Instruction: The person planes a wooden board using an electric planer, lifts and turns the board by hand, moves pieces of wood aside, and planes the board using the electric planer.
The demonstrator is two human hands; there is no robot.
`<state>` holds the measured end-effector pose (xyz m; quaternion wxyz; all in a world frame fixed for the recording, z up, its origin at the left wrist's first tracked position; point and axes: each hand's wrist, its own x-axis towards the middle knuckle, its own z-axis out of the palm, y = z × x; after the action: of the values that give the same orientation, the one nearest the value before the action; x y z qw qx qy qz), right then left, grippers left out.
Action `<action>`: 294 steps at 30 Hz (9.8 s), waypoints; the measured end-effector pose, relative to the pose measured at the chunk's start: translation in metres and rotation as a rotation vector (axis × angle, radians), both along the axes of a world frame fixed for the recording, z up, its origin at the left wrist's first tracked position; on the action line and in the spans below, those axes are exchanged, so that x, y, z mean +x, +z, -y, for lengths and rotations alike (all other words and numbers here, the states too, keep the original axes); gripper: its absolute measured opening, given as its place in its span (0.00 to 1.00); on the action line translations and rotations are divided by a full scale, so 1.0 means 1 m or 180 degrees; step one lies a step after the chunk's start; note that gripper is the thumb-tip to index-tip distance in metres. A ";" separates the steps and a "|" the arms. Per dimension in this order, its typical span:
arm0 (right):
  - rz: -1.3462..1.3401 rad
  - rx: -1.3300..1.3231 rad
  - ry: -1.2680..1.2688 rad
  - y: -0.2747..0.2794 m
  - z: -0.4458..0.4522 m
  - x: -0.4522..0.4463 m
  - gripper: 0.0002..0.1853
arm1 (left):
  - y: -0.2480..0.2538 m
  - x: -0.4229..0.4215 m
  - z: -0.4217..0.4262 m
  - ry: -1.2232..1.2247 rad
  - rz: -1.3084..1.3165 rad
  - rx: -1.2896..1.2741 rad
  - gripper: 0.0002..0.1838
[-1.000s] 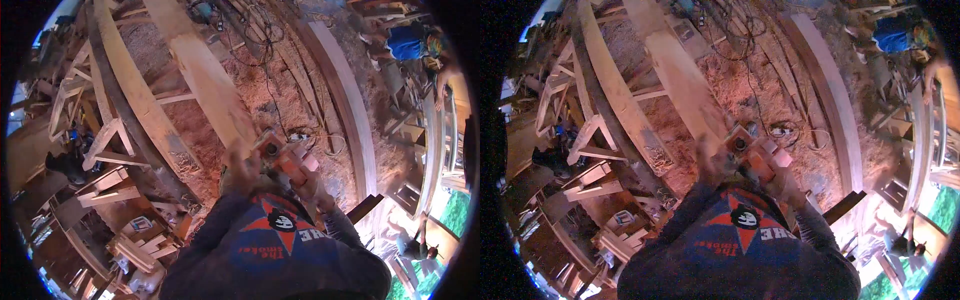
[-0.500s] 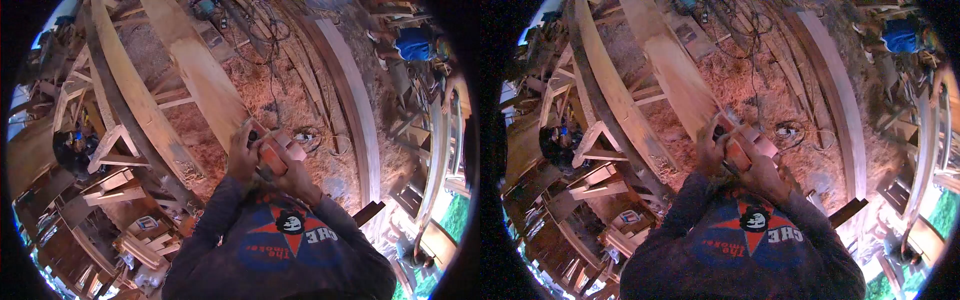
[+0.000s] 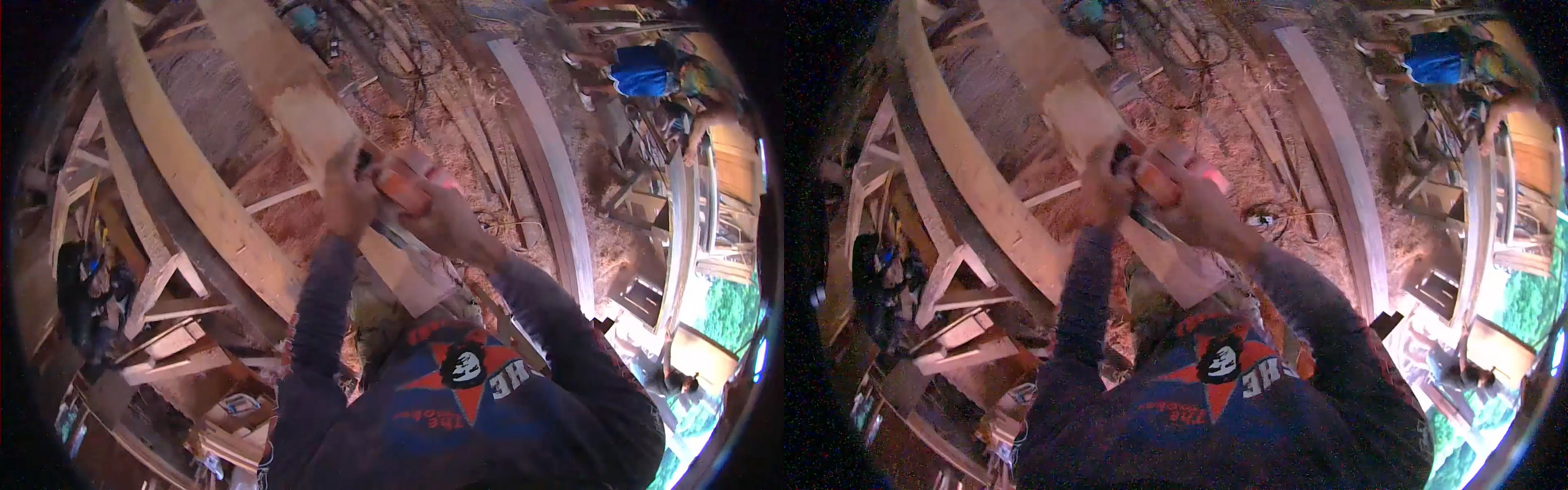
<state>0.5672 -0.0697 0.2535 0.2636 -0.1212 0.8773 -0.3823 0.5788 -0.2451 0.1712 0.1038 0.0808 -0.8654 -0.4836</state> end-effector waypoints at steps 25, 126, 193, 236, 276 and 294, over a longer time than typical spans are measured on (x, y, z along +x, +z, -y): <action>0.1009 0.0372 -0.0340 0.028 -0.174 0.212 0.32 | 0.012 0.194 -0.166 -0.0547 -0.0268 0.0019 0.22; -0.0296 0.0392 0.0830 -0.030 -0.098 0.154 0.27 | 0.014 0.146 -0.079 -0.0238 -0.0279 0.0244 0.20; -0.1927 -0.0537 0.1126 -0.048 0.191 -0.099 0.12 | -0.015 -0.082 0.180 0.0091 -0.1045 0.0057 0.12; -0.0891 -0.0161 0.0502 -0.020 0.226 -0.113 0.12 | 0.005 -0.104 0.206 -0.0016 0.0081 -0.0243 0.15; -0.1519 -0.0924 0.0651 -0.070 0.183 -0.111 0.12 | -0.073 -0.130 0.216 -0.0346 0.0219 -0.0057 0.19; 0.0819 -0.0013 -0.0666 0.015 -0.067 0.206 0.40 | 0.010 0.186 -0.063 -0.0797 0.0205 -0.0567 0.30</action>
<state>0.7735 -0.0025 0.2683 0.3322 0.0203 0.8434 -0.4217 0.7652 -0.1826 0.1815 0.0217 -0.0219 -0.9110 -0.4112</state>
